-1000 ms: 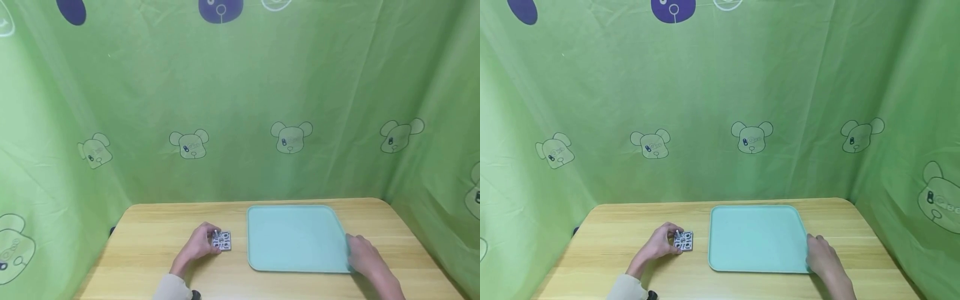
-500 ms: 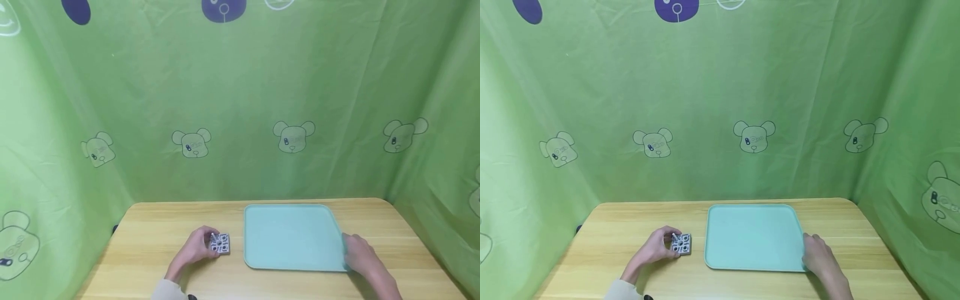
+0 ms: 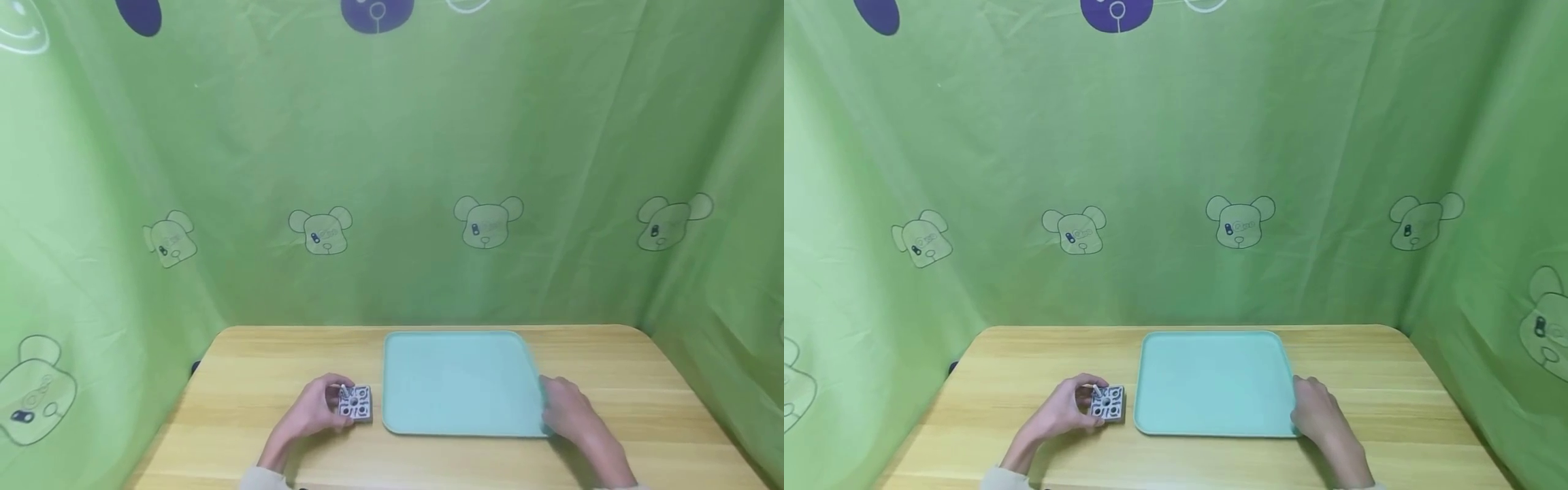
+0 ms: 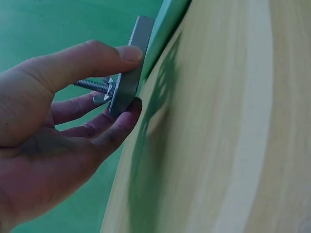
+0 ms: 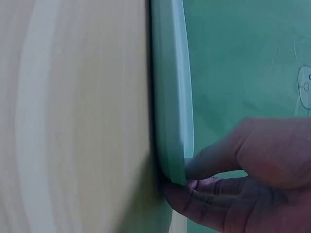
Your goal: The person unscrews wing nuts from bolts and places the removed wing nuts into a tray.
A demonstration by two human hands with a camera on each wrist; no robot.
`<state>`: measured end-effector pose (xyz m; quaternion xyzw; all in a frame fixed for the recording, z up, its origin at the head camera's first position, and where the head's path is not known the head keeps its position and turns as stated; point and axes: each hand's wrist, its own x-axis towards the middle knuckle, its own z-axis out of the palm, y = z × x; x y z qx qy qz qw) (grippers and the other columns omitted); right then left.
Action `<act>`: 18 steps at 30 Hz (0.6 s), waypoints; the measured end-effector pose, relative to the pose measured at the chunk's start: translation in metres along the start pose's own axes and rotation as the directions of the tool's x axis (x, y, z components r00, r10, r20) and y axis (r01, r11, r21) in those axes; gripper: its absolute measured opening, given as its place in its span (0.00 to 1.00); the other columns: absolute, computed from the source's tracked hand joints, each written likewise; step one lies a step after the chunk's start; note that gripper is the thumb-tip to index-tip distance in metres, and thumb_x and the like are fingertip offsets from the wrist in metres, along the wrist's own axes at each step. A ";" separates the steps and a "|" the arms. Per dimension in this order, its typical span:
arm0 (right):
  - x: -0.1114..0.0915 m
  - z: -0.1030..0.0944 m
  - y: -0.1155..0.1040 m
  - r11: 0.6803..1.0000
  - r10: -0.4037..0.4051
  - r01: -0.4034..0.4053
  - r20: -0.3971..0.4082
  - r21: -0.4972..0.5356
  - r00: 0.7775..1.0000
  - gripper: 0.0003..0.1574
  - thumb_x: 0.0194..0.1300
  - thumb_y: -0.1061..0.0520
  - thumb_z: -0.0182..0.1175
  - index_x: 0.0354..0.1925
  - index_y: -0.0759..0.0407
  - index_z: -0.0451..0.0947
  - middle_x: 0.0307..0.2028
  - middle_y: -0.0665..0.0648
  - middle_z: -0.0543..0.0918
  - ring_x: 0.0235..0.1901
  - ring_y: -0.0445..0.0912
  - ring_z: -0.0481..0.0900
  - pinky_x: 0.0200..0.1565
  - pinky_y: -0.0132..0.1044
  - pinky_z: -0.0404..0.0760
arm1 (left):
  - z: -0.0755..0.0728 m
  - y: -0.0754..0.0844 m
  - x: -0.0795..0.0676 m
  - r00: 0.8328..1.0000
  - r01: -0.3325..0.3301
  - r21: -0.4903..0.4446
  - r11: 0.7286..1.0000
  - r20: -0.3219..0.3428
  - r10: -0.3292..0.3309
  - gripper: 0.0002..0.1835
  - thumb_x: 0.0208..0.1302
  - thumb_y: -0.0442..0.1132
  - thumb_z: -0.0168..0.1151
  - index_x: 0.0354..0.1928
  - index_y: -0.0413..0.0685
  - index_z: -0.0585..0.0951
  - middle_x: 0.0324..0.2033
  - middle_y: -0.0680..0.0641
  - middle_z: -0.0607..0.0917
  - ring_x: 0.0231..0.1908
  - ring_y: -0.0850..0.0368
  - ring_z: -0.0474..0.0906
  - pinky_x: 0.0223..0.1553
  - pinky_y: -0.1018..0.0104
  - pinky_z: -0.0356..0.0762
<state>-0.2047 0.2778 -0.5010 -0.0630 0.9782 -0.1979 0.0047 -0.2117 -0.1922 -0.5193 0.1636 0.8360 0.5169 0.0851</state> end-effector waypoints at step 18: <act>0.012 0.016 -0.039 0.998 0.016 -0.016 -0.004 0.059 1.000 0.36 0.56 0.76 0.54 0.63 0.87 0.64 0.47 0.80 0.77 0.47 0.68 0.79 0.50 0.63 0.85 | -0.007 0.010 -0.001 0.999 -0.044 -0.101 0.994 0.010 0.045 0.39 0.46 0.23 0.74 0.64 0.32 0.72 0.54 0.37 0.81 0.56 0.37 0.80 0.59 0.55 0.84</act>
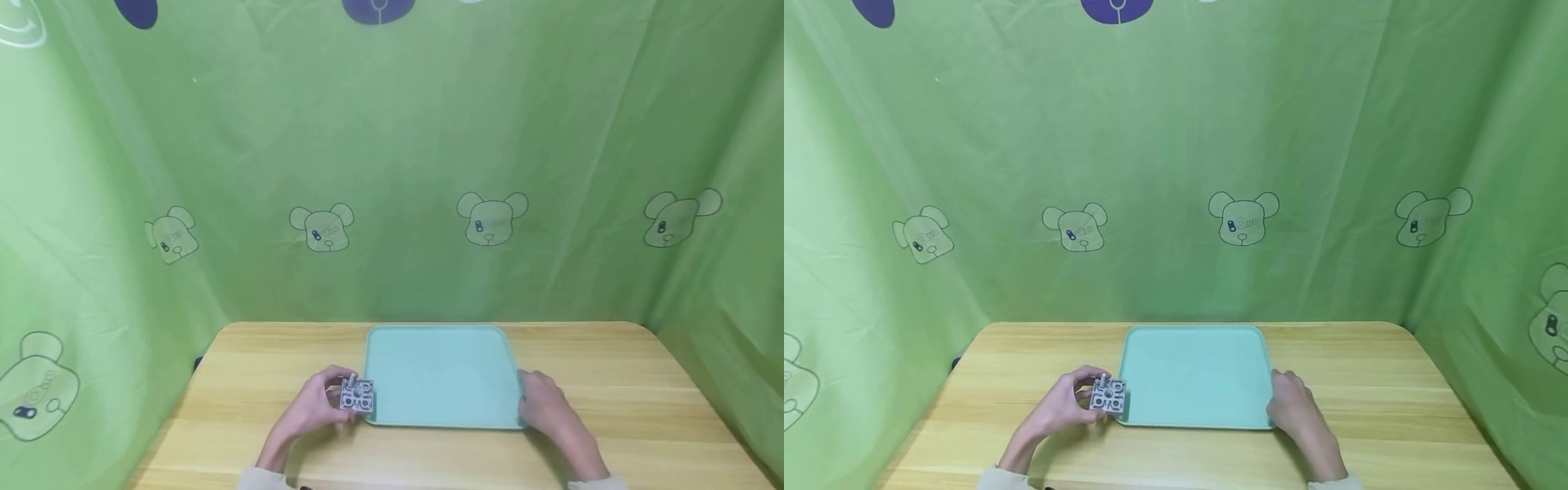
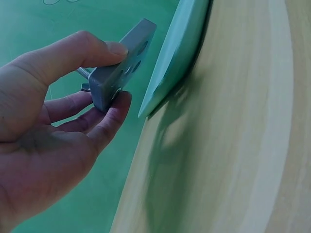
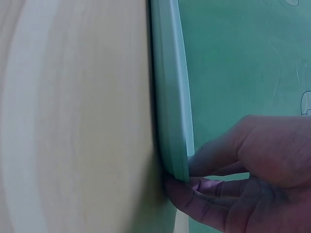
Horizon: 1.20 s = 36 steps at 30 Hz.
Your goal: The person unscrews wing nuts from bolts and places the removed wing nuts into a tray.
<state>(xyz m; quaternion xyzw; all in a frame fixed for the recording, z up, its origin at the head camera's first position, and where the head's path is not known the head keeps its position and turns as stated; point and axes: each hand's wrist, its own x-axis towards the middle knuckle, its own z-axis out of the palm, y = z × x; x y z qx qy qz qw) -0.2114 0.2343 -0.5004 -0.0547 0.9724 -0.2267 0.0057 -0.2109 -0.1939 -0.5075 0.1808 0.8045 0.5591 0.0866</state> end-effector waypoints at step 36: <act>0.001 0.013 -0.024 0.999 0.018 -0.018 -0.012 0.046 1.000 0.33 0.60 0.73 0.53 0.63 0.88 0.64 0.50 0.80 0.77 0.53 0.74 0.76 0.56 0.65 0.82 | 0.021 0.016 0.005 0.999 -0.032 -0.132 0.991 -0.037 0.028 0.39 0.47 0.21 0.73 0.65 0.33 0.70 0.62 0.32 0.76 0.62 0.33 0.75 0.64 0.59 0.79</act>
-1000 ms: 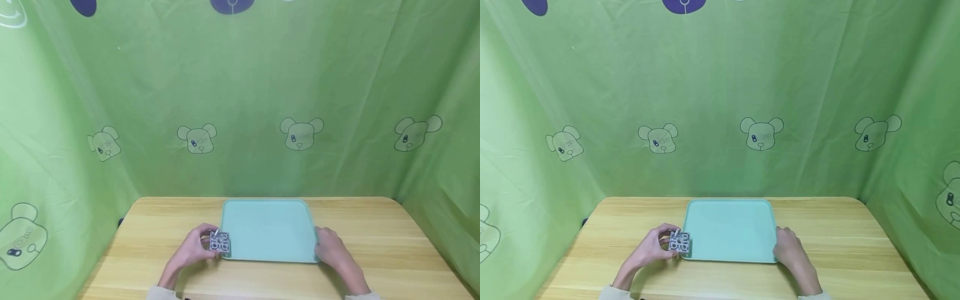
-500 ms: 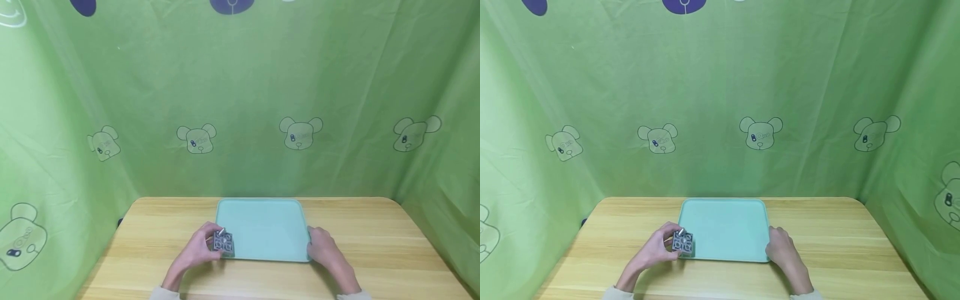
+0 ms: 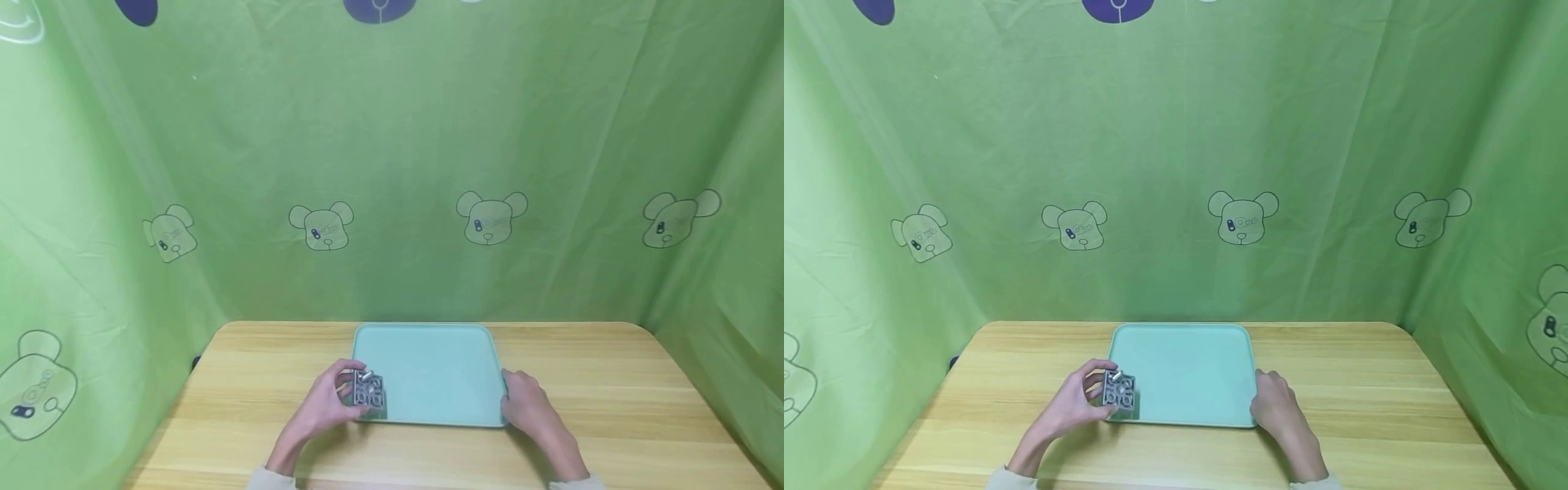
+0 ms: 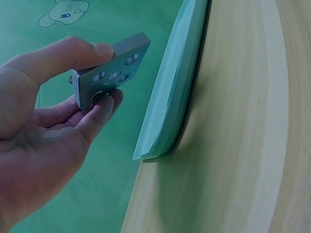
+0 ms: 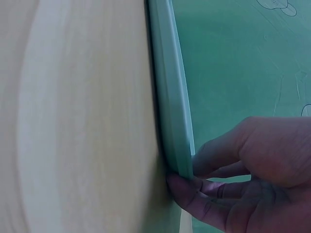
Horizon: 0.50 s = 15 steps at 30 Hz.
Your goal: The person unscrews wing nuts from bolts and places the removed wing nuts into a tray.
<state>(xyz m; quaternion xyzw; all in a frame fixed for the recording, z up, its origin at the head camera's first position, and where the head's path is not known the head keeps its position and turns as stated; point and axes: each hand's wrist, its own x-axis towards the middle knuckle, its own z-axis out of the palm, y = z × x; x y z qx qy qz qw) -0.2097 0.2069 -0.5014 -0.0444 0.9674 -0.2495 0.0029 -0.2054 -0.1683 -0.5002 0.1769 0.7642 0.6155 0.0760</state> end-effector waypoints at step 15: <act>0.000 0.001 0.000 1.000 -0.004 0.004 -0.011 -0.004 1.000 0.32 0.61 0.73 0.55 0.62 0.88 0.65 0.49 0.79 0.78 0.52 0.73 0.77 0.55 0.64 0.83 | 0.004 0.004 0.005 0.996 -0.081 -0.080 0.993 -0.053 0.077 0.38 0.46 0.20 0.75 0.63 0.31 0.74 0.64 0.30 0.73 0.65 0.33 0.72 0.67 0.60 0.74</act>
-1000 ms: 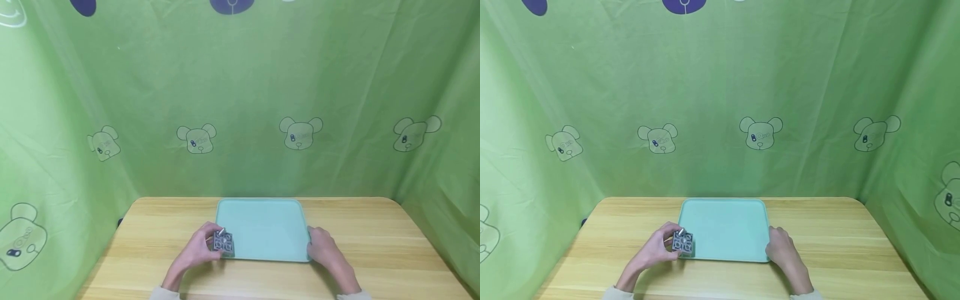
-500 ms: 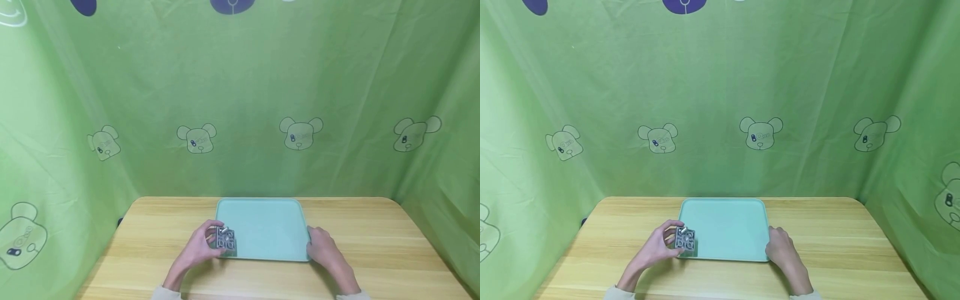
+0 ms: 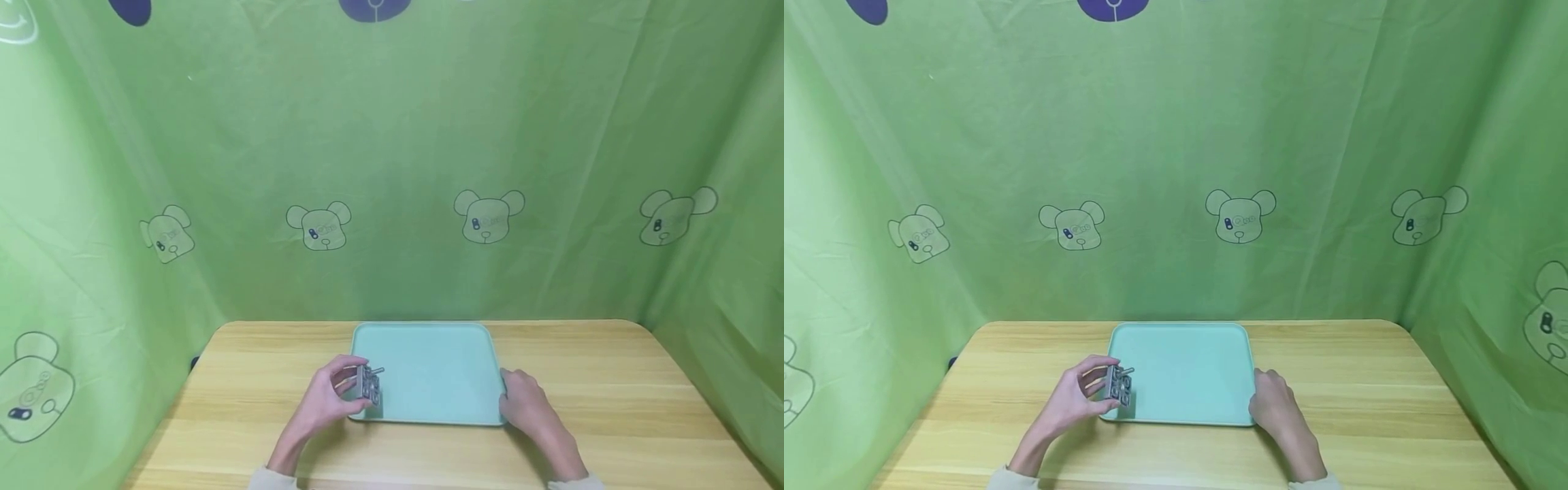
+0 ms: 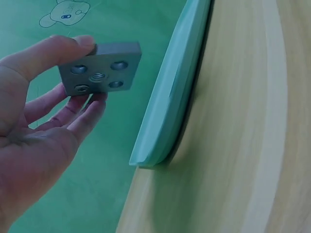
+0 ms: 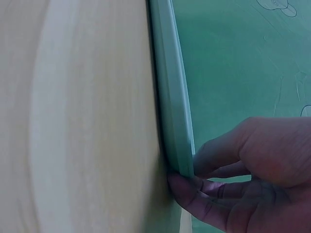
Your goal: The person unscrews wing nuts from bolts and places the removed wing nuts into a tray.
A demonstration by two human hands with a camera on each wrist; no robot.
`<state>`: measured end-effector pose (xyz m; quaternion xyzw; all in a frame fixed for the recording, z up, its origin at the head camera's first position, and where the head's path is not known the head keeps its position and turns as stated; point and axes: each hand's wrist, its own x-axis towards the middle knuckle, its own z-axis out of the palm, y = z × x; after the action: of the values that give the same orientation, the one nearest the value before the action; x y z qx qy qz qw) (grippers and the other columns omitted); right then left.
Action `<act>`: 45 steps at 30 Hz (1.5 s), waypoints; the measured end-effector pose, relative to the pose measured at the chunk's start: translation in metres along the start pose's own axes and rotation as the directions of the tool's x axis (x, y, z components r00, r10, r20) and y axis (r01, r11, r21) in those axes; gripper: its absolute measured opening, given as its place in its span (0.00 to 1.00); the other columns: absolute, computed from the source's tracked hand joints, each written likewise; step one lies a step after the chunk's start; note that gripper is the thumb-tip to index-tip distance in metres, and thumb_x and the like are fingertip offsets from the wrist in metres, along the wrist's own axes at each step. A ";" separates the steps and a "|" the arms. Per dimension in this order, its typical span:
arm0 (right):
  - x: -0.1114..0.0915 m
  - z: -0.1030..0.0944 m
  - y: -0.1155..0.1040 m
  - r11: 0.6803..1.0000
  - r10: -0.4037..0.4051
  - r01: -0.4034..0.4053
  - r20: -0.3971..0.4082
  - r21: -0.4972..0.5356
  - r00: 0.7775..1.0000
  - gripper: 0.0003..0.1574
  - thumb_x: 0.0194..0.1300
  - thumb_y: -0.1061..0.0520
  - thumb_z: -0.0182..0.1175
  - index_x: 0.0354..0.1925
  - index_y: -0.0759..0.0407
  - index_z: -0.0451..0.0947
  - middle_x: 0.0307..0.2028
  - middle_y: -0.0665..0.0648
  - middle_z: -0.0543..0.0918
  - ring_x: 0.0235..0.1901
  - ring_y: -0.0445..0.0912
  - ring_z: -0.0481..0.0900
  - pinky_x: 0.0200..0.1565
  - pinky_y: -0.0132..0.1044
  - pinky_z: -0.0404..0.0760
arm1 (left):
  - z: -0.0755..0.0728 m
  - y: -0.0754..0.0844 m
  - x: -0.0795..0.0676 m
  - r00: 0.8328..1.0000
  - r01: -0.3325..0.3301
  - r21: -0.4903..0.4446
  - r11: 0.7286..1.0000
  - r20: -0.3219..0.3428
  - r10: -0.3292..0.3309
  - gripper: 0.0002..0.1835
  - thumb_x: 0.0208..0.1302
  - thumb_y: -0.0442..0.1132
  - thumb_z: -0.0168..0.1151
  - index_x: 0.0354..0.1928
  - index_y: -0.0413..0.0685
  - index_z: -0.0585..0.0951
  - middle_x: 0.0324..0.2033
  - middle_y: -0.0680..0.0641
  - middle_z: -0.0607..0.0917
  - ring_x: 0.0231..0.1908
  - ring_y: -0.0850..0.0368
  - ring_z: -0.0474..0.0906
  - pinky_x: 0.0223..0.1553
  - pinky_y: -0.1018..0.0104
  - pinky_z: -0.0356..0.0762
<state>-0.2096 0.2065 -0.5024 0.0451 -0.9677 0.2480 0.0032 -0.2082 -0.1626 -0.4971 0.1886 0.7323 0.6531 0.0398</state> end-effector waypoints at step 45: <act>-0.002 0.002 -0.003 0.999 -0.040 0.039 -0.064 -0.029 0.997 0.26 0.61 0.72 0.58 0.57 0.86 0.71 0.40 0.73 0.80 0.42 0.66 0.82 0.46 0.59 0.89 | 0.037 -0.016 0.022 0.996 -0.051 -0.283 0.958 0.061 0.072 0.38 0.46 0.23 0.77 0.63 0.33 0.74 0.62 0.37 0.76 0.66 0.38 0.72 0.66 0.47 0.77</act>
<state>-0.2077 0.2026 -0.5028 0.0561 -0.9694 0.2357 0.0400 -0.2212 -0.1217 -0.5140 0.2267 0.6241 0.7443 0.0718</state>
